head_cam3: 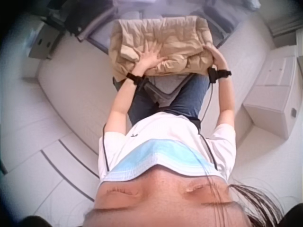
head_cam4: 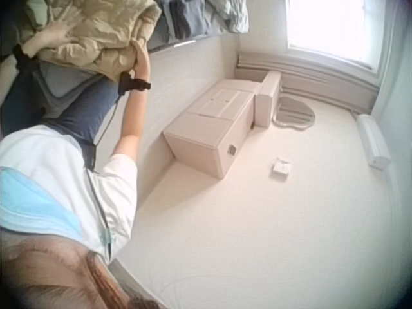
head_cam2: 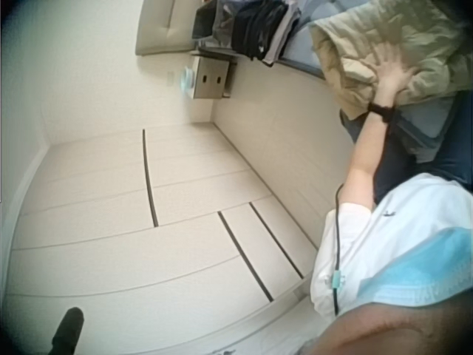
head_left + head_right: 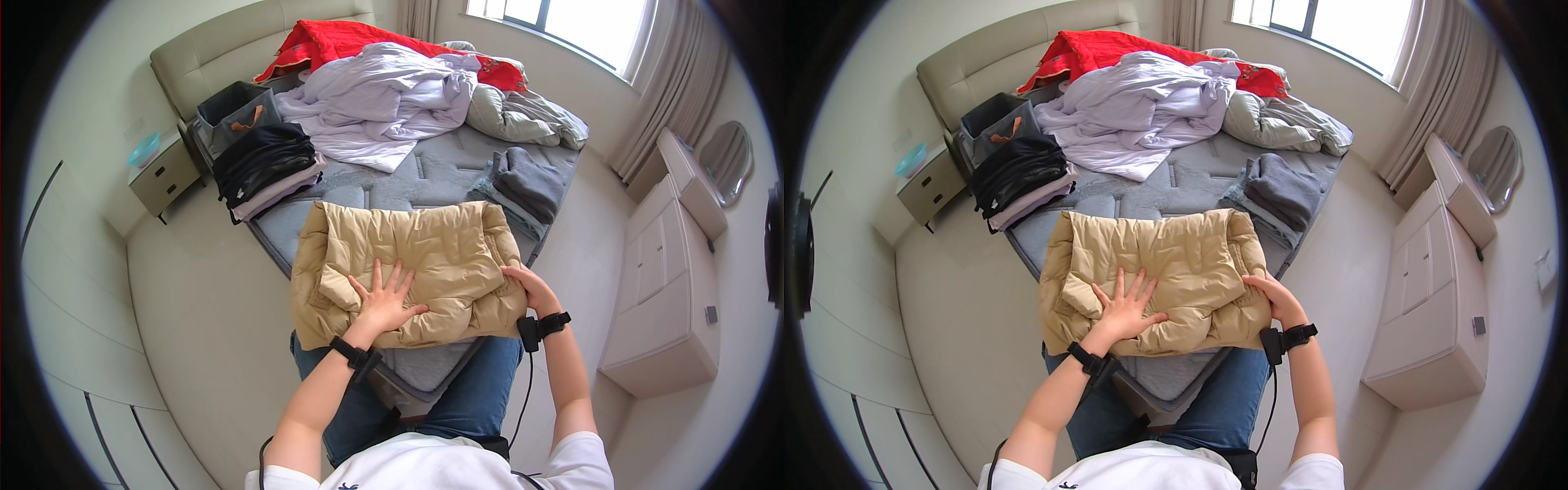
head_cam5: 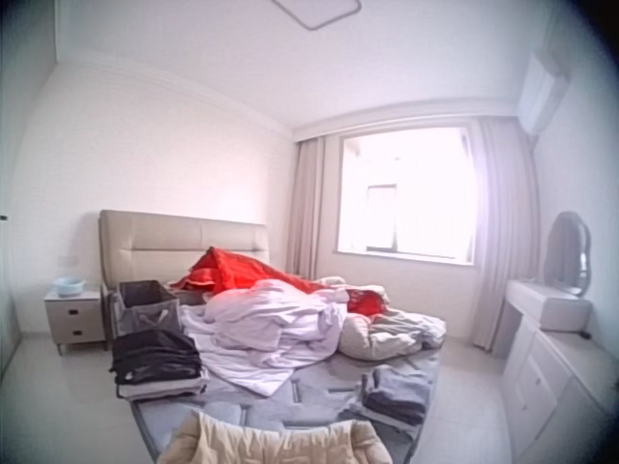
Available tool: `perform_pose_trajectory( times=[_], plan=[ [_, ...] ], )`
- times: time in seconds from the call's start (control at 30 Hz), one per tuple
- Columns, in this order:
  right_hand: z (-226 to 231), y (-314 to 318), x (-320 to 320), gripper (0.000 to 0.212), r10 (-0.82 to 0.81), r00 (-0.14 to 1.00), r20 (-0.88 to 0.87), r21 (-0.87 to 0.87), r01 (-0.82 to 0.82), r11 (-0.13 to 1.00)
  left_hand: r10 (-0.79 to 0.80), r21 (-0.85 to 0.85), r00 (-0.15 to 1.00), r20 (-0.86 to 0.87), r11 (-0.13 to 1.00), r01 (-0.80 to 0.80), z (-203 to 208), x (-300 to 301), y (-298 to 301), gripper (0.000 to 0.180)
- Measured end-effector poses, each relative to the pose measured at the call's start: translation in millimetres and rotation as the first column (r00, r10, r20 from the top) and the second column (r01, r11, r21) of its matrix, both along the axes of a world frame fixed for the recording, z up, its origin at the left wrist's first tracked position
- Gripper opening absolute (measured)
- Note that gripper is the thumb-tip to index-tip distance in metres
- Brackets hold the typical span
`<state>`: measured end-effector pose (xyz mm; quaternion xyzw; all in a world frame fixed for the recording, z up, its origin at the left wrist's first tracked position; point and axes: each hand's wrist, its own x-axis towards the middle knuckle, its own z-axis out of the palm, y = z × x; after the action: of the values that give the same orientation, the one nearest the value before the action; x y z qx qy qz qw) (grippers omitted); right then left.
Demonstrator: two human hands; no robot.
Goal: The recorder is folding several different items of clothing including a sweater, a shirt, and a vest on a bed.
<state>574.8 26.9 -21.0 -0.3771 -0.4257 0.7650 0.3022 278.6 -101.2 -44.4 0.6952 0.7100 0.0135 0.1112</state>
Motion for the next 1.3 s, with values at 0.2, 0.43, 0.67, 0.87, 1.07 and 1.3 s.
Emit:
perform_pose_trajectory(
  times=[0.2,0.43,0.67,0.87,1.07,1.3],
  plan=[
    [62,-8,-43,0.065,0.149,0.989,-0.004,-0.045,-0.149,0.988,-0.027,0.060,0.998,0.055,0.998,0.024,1,-7,-4,0.088],
    [105,-45,-119,0.072,0.495,0.845,-0.204,0.096,-0.485,0.869,-0.158,0.294,0.732,0.662,0.954,-0.061,-10,-49,-14,0.075],
    [75,-60,-202,0.065,0.435,0.664,0.609,0.601,-0.743,0.293,-0.081,-0.104,-0.559,0.825,0.951,-0.290,9,-89,-47,0.058],
    [63,-103,-259,0.064,0.136,0.486,0.863,0.473,-0.873,0.118,-0.137,-0.012,-0.548,0.825,0.966,-0.259,41,-121,-95,0.072],
    [43,-126,-292,0.067,-0.024,0.441,0.897,0.442,-0.893,0.084,0.056,0.020,0.154,0.986,0.892,-0.452,44,-145,-112,0.084],
    [8,-117,-306,0.065,-0.031,0.476,0.879,0.477,-0.878,0.045,0.279,0.325,0.922,0.268,0.875,-0.359,34,-107,-93,0.071]
  ],
)
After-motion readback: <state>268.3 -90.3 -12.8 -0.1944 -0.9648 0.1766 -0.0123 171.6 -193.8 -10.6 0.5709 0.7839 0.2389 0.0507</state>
